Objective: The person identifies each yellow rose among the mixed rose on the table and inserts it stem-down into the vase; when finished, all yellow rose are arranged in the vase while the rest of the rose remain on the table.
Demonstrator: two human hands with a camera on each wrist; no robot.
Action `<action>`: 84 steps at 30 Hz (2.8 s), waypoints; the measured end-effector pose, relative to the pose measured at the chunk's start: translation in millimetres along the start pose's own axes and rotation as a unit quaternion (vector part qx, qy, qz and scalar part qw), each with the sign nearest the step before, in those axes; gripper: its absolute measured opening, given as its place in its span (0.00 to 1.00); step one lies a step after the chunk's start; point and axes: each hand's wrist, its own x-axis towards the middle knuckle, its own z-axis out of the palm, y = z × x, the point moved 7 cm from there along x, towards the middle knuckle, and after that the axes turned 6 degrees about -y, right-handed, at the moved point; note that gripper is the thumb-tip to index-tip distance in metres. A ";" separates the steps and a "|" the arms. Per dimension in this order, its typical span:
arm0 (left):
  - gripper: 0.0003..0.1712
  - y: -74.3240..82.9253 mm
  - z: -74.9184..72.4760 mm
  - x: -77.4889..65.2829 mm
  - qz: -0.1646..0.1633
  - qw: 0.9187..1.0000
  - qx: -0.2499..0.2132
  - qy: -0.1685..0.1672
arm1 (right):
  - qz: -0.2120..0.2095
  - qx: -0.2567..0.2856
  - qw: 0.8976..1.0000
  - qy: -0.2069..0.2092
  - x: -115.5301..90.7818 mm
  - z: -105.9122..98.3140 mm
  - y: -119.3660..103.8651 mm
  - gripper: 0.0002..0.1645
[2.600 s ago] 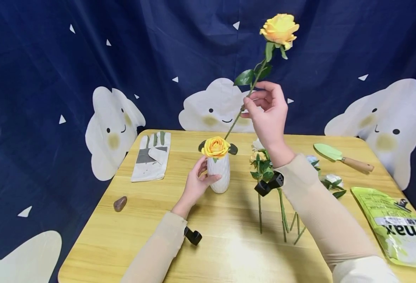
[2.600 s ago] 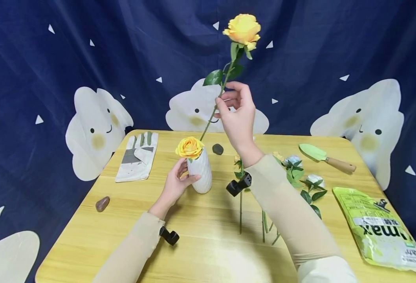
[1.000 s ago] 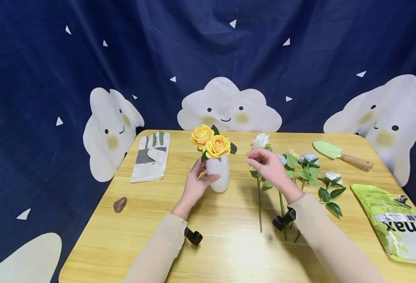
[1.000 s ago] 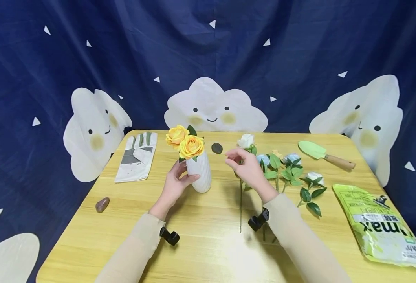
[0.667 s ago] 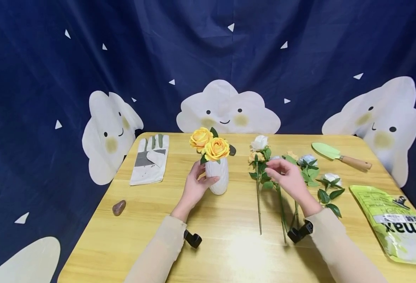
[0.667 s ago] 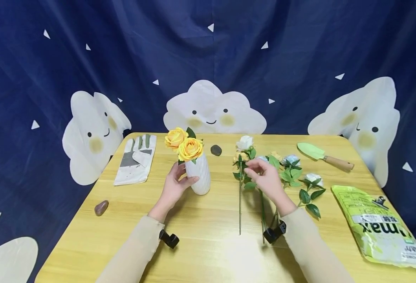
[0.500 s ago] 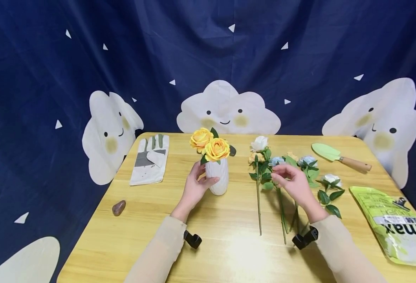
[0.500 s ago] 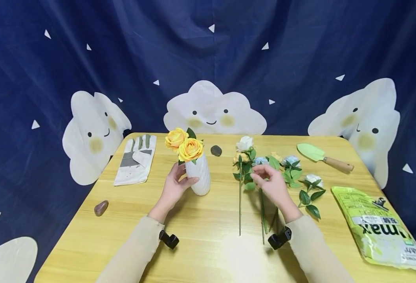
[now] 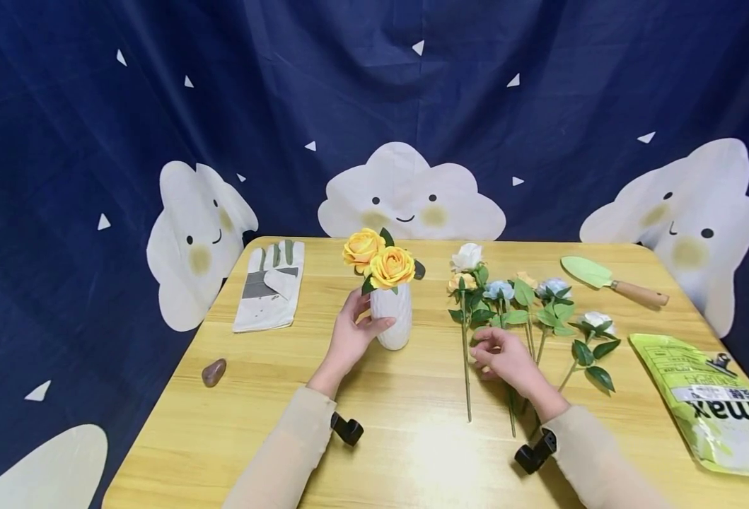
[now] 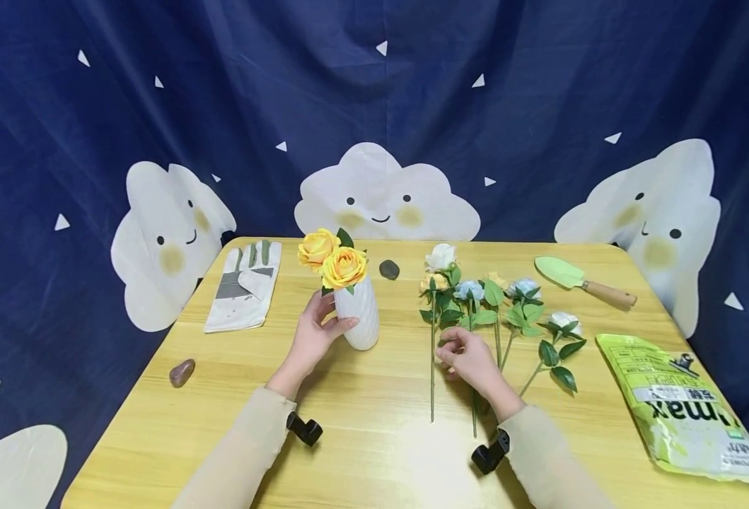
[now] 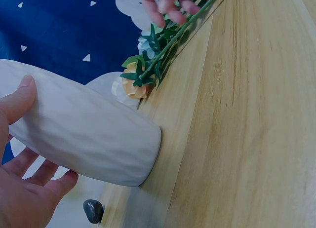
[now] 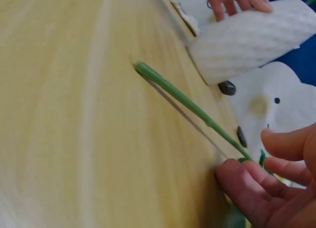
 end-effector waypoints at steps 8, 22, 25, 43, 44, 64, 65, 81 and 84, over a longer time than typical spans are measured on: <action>0.35 0.7 -0.6 0.1 0.002 1.000 -0.003 0.000 | 0.027 0.022 0.999 0.002 4.1 14.0 7.0 0.21; 0.35 1.5 0.6 -0.5 0.001 1.000 0.003 -0.003 | 0.047 0.038 0.998 0.029 4.3 19.4 3.4 0.23; 0.36 1.7 1.3 -0.3 0.004 1.000 -0.001 -0.006 | 0.038 0.045 0.998 0.033 2.6 17.7 -3.9 0.25; 0.35 -0.7 -1.1 -0.5 -0.004 1.000 0.000 -0.001 | -0.092 0.065 0.992 0.063 -7.4 -6.3 -86.5 0.27; 0.35 -0.6 -1.1 -0.7 -0.004 1.000 0.000 -0.001 | -0.101 0.067 0.991 0.064 -6.2 -7.4 -90.4 0.27; 0.36 -0.9 -0.3 -0.3 -0.001 1.000 -0.003 -0.003 | -0.267 0.126 0.949 0.113 11.2 -12.5 -186.5 0.23; 0.36 -0.6 -0.1 -0.2 0.000 1.000 -0.004 -0.003 | -0.276 0.123 0.946 0.118 12.3 -13.0 -191.5 0.23; 0.36 2.2 -0.2 -0.7 0.011 1.000 -0.004 -0.002 | -0.409 0.105 0.891 0.167 30.6 4.9 -254.6 0.22; 0.36 1.7 -0.4 -0.6 0.010 1.000 -0.004 0.001 | -0.415 0.088 0.892 0.158 36.2 12.7 -253.8 0.22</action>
